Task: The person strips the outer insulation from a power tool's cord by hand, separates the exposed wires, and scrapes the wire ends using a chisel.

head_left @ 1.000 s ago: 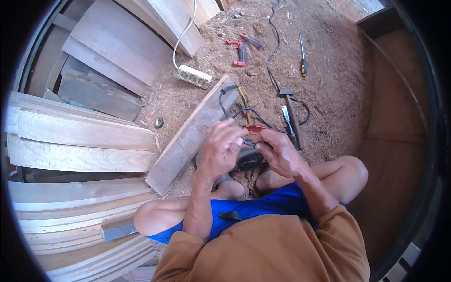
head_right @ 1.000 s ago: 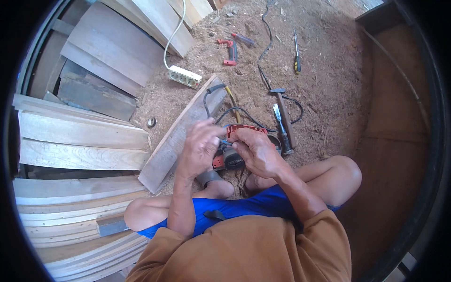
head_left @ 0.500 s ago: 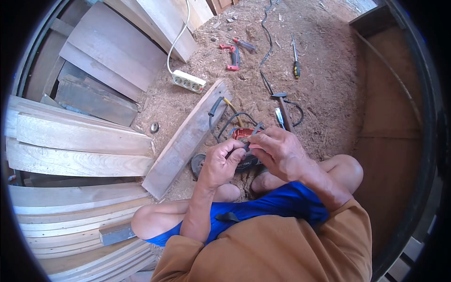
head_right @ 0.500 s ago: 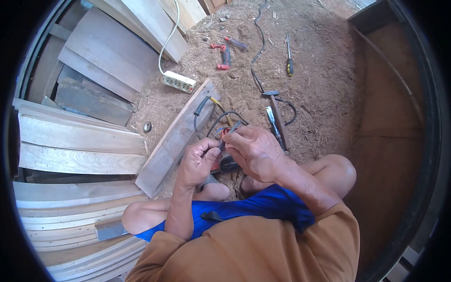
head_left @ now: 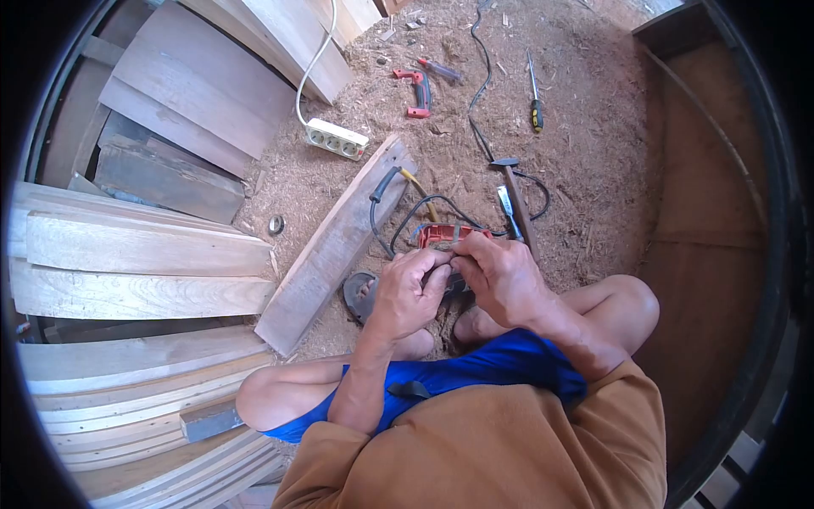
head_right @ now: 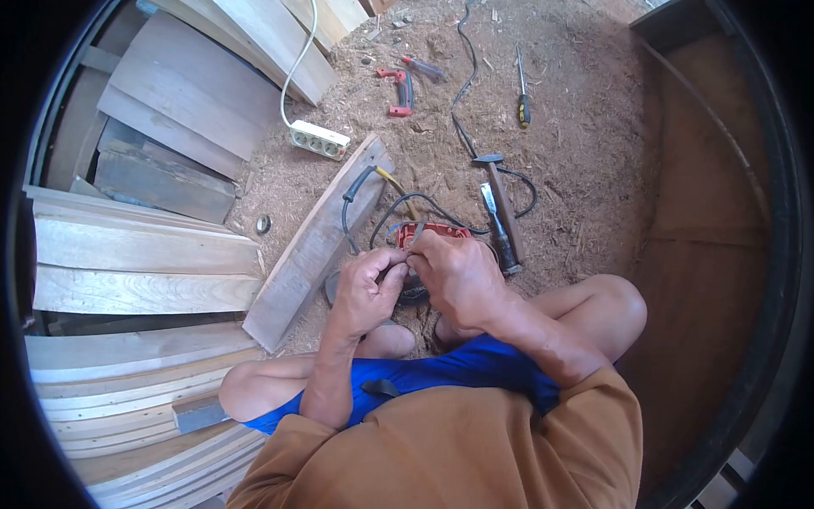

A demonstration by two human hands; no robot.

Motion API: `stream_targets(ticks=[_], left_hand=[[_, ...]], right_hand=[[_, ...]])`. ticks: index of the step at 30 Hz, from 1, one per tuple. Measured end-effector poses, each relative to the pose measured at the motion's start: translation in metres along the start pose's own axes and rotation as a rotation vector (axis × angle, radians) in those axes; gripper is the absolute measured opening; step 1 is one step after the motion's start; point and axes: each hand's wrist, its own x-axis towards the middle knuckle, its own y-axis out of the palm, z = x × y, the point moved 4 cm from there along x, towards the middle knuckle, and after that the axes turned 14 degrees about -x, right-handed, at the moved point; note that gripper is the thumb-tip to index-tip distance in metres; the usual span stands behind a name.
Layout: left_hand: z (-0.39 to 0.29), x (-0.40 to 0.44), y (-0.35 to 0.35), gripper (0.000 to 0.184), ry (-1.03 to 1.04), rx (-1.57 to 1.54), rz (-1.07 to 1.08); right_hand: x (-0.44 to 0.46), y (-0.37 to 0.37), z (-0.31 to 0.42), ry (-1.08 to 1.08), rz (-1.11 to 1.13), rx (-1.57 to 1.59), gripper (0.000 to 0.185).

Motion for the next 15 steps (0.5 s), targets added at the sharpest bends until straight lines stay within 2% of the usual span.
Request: stream_targets(ticks=[3,10,12,15], left_hand=[[0.000,0.002,0.003,0.012,0.016,0.056,-0.035],[-0.002,0.004,0.011,0.008,0.127,0.183,-0.118],[-0.005,0.004,0.011,0.006,0.144,0.229,-0.108],[-0.005,0.002,0.011,0.005,0.140,0.288,-0.039]], right_hand=[[-0.005,0.008,-0.003,-0.085,-0.039,-0.115,0.018],[-0.008,0.010,0.007,-0.103,-0.006,-0.354,0.026],[-0.007,0.015,0.007,-0.098,-0.042,-0.450,0.027],[-0.003,0.018,0.003,-0.179,-0.037,-0.426,0.025]])
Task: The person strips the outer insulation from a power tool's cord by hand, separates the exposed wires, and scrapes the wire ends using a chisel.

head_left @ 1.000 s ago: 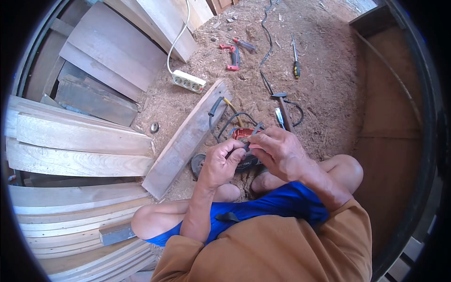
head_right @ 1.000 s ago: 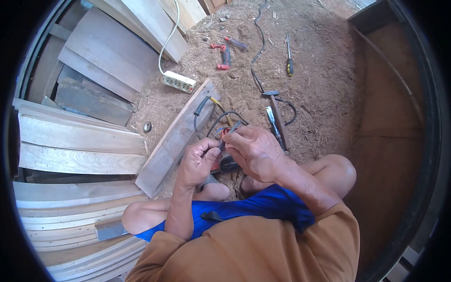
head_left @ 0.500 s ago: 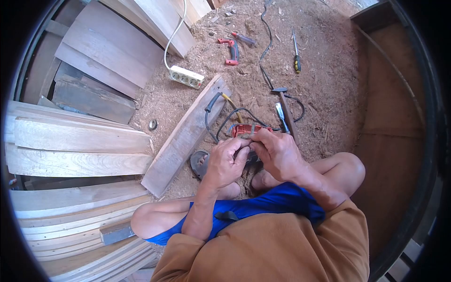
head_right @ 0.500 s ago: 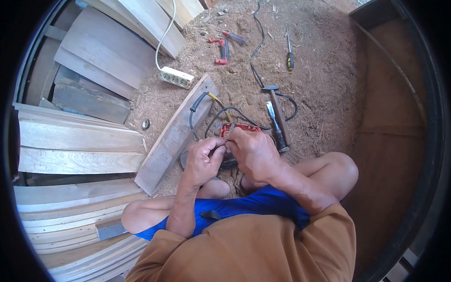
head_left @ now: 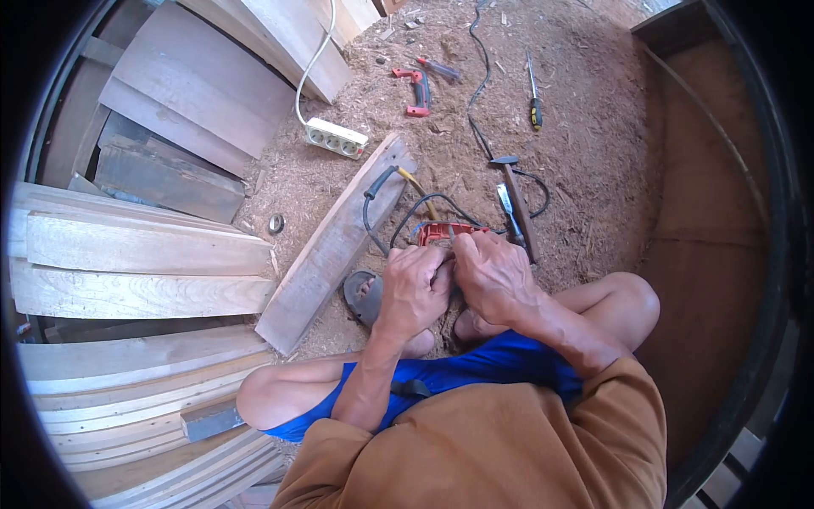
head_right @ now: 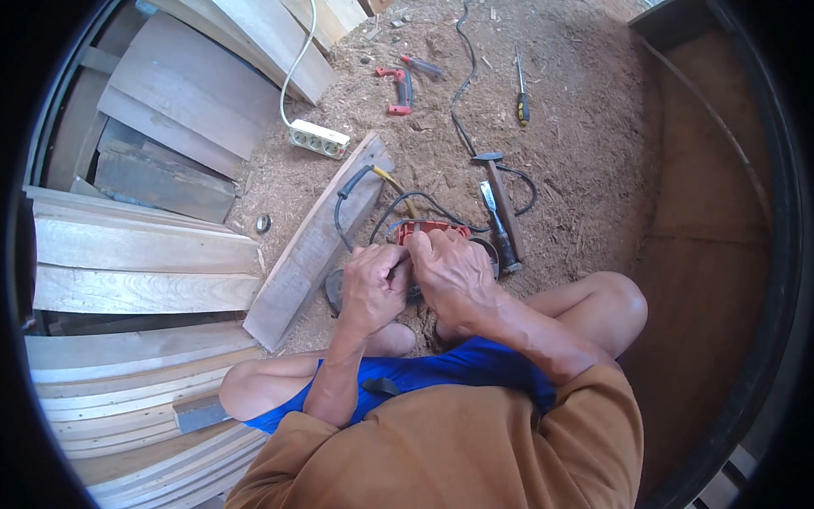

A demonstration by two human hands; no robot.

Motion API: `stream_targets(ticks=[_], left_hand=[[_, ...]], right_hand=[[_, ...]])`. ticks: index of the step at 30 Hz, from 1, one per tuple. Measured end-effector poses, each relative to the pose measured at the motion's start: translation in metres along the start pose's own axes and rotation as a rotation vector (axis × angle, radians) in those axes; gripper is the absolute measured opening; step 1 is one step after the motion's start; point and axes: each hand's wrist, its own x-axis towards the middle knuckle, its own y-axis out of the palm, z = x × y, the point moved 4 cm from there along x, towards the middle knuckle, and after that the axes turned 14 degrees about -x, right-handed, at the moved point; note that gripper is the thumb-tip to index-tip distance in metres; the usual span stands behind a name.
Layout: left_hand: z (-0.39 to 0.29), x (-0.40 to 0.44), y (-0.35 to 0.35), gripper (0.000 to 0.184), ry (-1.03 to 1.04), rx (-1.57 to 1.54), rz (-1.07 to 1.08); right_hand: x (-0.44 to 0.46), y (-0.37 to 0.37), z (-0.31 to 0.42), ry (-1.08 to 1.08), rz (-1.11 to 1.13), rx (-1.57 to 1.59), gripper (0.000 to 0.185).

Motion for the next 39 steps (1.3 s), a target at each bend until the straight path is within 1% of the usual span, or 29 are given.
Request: stream_targets(ticks=[1,3,6,7,9,12,13,15,16,18,21,22,24,25,27,28,30,31,34,36,39], left_hand=[[0.001,-0.001,0.000,0.004,-0.001,0.016,0.032],[0.001,-0.004,0.000,0.004,0.014,0.003,0.029],[-0.001,-0.005,0.000,0.006,0.075,-0.087,-0.027],[-0.002,-0.006,-0.001,0.006,0.099,-0.127,-0.054],[-0.005,-0.005,-0.006,0.008,0.064,-0.175,-0.052],[0.003,-0.010,-0.007,0.010,0.003,-0.300,-0.051],[0.007,-0.011,-0.006,0.011,-0.014,-0.351,-0.053],[0.011,-0.015,-0.006,0.011,-0.139,-0.473,-0.025],[0.014,-0.016,-0.005,0.012,-0.205,-0.533,-0.011],[0.011,-0.015,-0.008,0.012,-0.246,-0.546,0.005],[0.015,-0.017,-0.009,0.017,-0.358,-0.586,0.005],[0.018,-0.018,-0.009,0.019,-0.402,-0.602,0.000],[0.022,-0.017,-0.010,0.023,-0.359,-0.684,-0.085],[0.022,-0.017,-0.011,0.025,-0.338,-0.723,-0.128],[0.022,-0.016,-0.012,0.027,-0.380,-0.792,-0.133],[0.022,-0.016,-0.012,0.028,-0.402,-0.827,-0.135],[0.023,-0.016,-0.013,0.029,-0.450,-0.784,-0.056],[0.023,-0.016,-0.013,0.029,-0.475,-0.762,-0.018],[0.022,-0.016,-0.015,0.029,-0.528,-0.769,0.003],[0.019,-0.015,-0.014,0.026,-0.553,-0.800,0.009],[0.019,-0.015,-0.015,0.020,-0.544,-0.846,0.009]], right_hand=[[0.001,0.005,-0.004,-0.005,0.036,0.045,0.024],[0.002,0.018,-0.012,-0.013,0.112,0.139,0.022],[0.004,0.020,-0.022,-0.047,0.096,0.418,0.017],[0.005,0.018,-0.021,-0.022,0.076,0.472,0.014],[0.010,0.011,-0.022,0.030,0.028,0.577,0.007],[0.008,0.016,-0.024,0.151,0.080,0.778,0.005],[0.006,0.019,-0.025,0.195,0.143,0.888,0.007],[0.003,0.022,-0.027,0.283,0.276,1.106,0.011],[0.003,0.019,-0.028,0.284,0.292,1.067,0.011],[0.005,0.010,-0.028,0.285,0.321,0.993,0.010],[0.011,-0.007,-0.024,0.083,0.261,0.684,0.010],[0.013,-0.014,-0.024,0.059,0.146,0.619,0.012],[0.012,-0.024,-0.020,0.012,-0.078,0.489,0.018],[0.014,-0.026,-0.018,-0.036,-0.107,0.453,0.022],[0.019,-0.028,-0.018,-0.132,-0.167,0.377,0.030],[0.018,-0.024,-0.019,-0.082,-0.062,0.471,0.031],[0.013,-0.014,-0.020,0.019,0.152,0.655,0.034],[0.013,-0.016,-0.018,0.011,0.118,0.638,0.033],[0.015,-0.018,-0.011,-0.030,0.034,0.602,0.033],[0.015,-0.012,-0.009,-0.081,0.007,0.593,0.034],[0.012,-0.010,-0.010,-0.062,-0.004,0.581,0.030]])
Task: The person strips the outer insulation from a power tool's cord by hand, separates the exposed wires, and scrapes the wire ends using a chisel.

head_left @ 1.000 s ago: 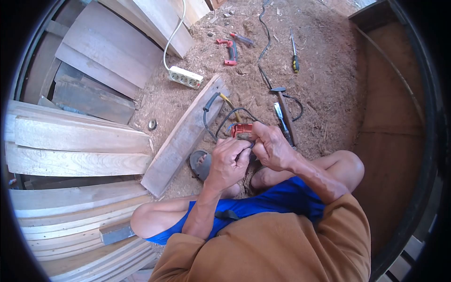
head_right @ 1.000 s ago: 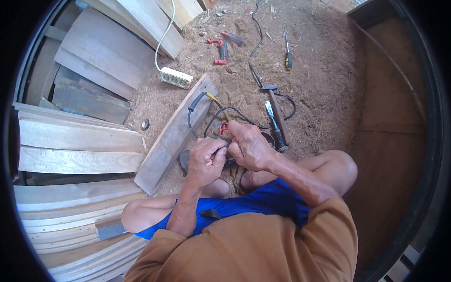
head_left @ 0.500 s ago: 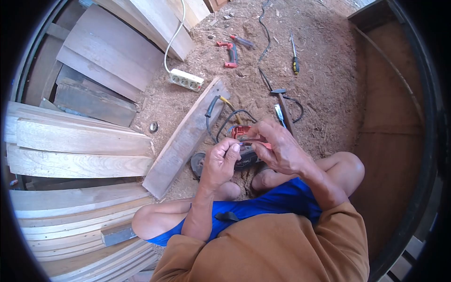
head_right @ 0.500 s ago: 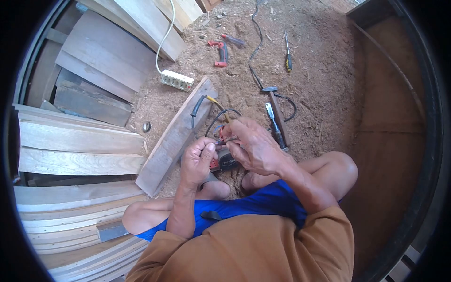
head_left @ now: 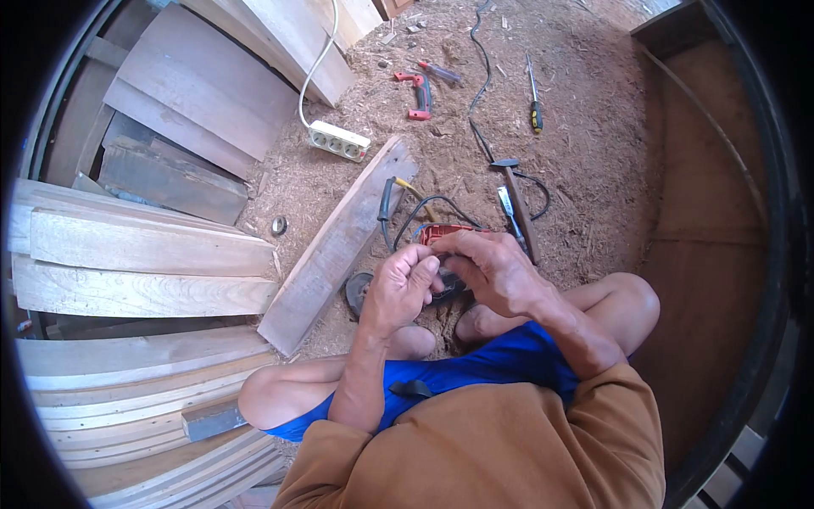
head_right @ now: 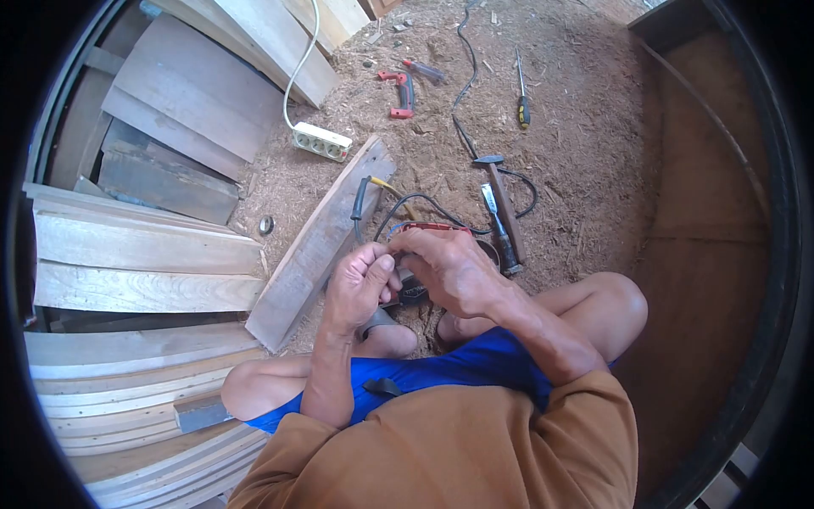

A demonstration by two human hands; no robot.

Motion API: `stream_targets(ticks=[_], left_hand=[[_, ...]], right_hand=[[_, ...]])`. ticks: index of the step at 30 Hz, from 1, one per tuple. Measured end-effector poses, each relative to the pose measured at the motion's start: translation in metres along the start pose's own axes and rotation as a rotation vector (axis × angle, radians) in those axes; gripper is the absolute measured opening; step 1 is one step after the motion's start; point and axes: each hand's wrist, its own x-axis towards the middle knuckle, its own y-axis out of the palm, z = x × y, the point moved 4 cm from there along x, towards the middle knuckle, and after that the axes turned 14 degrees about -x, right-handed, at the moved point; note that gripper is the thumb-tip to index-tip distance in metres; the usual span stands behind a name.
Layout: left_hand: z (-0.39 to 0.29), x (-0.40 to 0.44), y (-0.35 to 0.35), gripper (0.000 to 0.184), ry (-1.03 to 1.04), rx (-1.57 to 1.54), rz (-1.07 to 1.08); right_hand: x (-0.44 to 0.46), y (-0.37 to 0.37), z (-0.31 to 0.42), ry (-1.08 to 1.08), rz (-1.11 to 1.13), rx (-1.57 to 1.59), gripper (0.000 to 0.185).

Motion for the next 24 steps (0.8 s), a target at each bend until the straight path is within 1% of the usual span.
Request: stream_targets(ticks=[1,3,4,6,7,9,10,13,15,16,18,21,24], left_hand=[[0.000,-0.001,0.000,0.018,0.008,-0.015,0.005],[-0.009,0.000,0.000,0.015,0.215,0.166,-0.013],[-0.015,0.001,0.001,0.014,0.319,0.257,-0.021],[-0.022,0.003,0.001,0.014,0.438,0.462,0.016],[-0.025,0.003,0.001,0.015,0.496,0.565,0.035],[-0.024,0.001,0.000,0.014,0.435,0.572,0.040],[-0.023,0.000,-0.001,0.014,0.405,0.576,0.042],[-0.012,-0.003,-0.011,0.014,0.122,0.242,0.124],[-0.006,-0.002,-0.010,0.014,0.102,0.023,0.153],[-0.004,-0.003,-0.009,0.014,0.091,-0.088,0.167],[-0.001,-0.003,-0.009,0.015,0.024,-0.142,0.123],[0.005,-0.003,-0.010,0.017,-0.034,-0.150,0.047],[0.007,0.000,-0.011,0.016,-0.023,-0.100,0.011]], right_hand=[[-0.001,-0.001,0.000,0.076,-0.003,0.016,0.027],[-0.001,-0.005,0.002,0.228,-0.010,0.049,0.023],[-0.002,-0.004,0.001,0.204,0.012,0.023,0.020],[-0.004,-0.001,-0.003,0.157,0.056,-0.030,0.016],[-0.005,0.000,-0.003,0.181,0.074,-0.004,0.015],[-0.005,0.000,-0.001,0.229,0.115,0.048,0.014],[-0.005,0.000,0.000,0.264,0.151,0.122,0.013],[-0.006,0.003,-0.003,0.342,0.235,0.375,0.012],[-0.009,0.011,-0.010,0.352,0.258,0.580,0.011],[-0.009,0.013,-0.010,0.326,0.219,0.574,0.012],[-0.008,0.015,-0.010,0.274,0.141,0.561,0.013],[-0.001,0.000,-0.001,-0.108,-0.185,-0.193,0.015],[-0.002,-0.001,0.010,-0.021,-0.113,-0.183,0.016]])
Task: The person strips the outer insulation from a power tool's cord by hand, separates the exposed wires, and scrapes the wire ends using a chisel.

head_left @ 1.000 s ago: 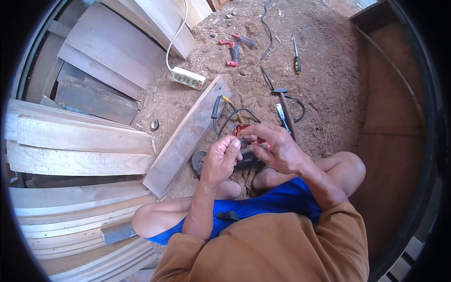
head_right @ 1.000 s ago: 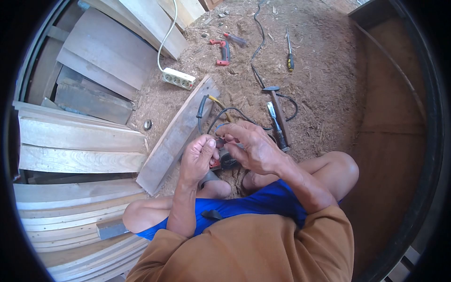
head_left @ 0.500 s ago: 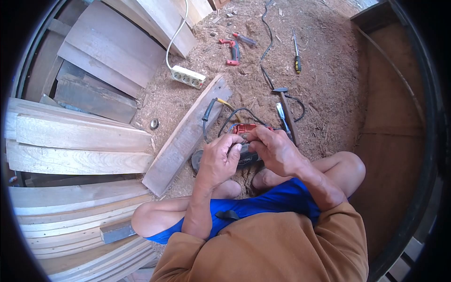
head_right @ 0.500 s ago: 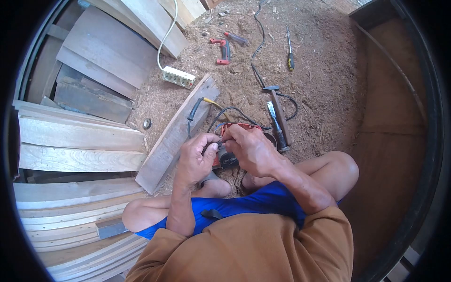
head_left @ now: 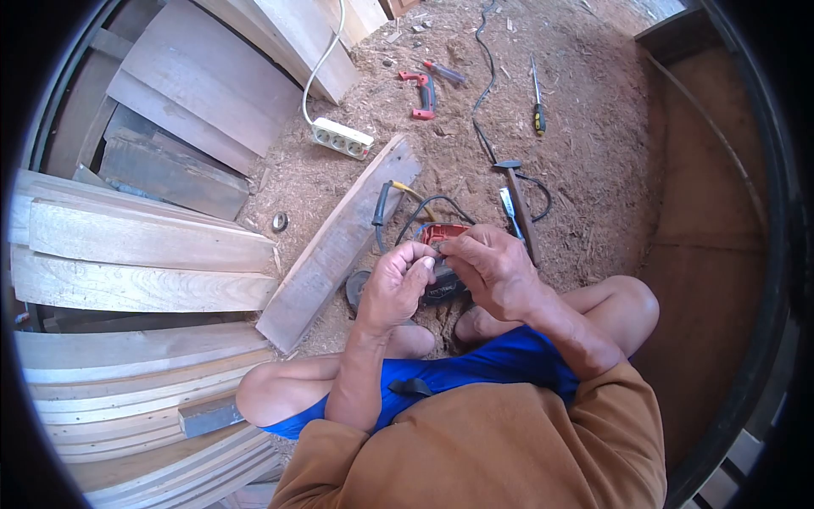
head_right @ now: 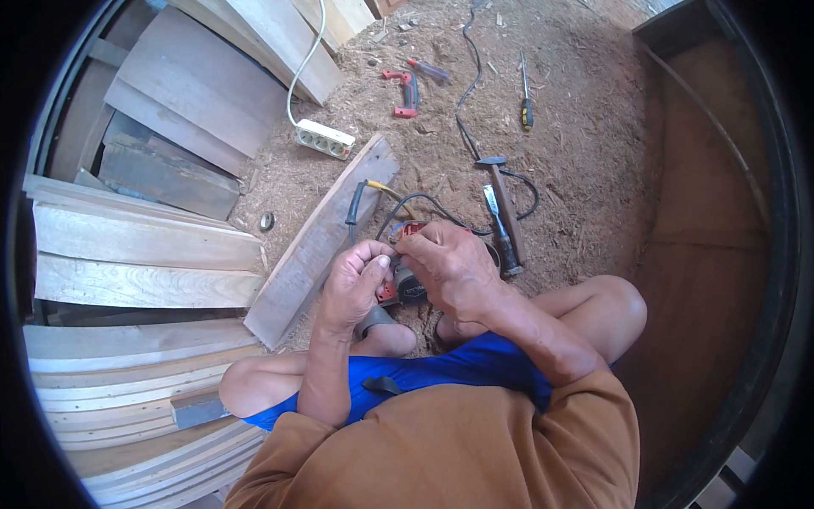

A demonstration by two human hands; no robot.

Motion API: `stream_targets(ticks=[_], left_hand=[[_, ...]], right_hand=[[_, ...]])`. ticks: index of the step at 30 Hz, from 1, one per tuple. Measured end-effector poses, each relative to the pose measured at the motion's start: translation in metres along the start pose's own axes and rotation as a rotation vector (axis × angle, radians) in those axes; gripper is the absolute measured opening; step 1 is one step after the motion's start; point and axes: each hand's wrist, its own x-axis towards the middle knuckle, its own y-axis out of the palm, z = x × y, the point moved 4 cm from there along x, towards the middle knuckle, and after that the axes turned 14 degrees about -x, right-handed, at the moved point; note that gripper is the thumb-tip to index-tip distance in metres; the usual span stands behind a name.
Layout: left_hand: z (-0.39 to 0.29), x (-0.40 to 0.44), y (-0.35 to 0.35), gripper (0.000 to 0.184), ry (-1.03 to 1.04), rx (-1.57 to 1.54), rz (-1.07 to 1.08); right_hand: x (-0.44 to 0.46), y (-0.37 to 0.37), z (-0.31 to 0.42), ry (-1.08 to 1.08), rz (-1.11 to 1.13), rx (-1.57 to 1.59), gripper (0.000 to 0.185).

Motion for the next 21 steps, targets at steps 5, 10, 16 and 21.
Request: stream_targets(ticks=[5,10,16,21], left_hand=[[-0.001,0.002,0.005,0.014,0.141,0.199,-0.032],[-0.006,0.001,0.010,0.012,0.150,0.298,-0.045],[-0.001,0.001,0.017,0.013,0.105,0.219,-0.047],[-0.002,-0.003,0.020,0.014,0.108,-0.030,0.050]], right_hand=[[-0.002,0.002,0.000,-0.014,0.081,-0.136,0.020],[-0.002,0.008,0.001,-0.022,0.025,-0.196,0.014],[0.000,0.011,-0.004,0.029,-0.093,-0.068,0.013],[-0.001,0.009,-0.026,0.248,0.053,0.233,0.007]])
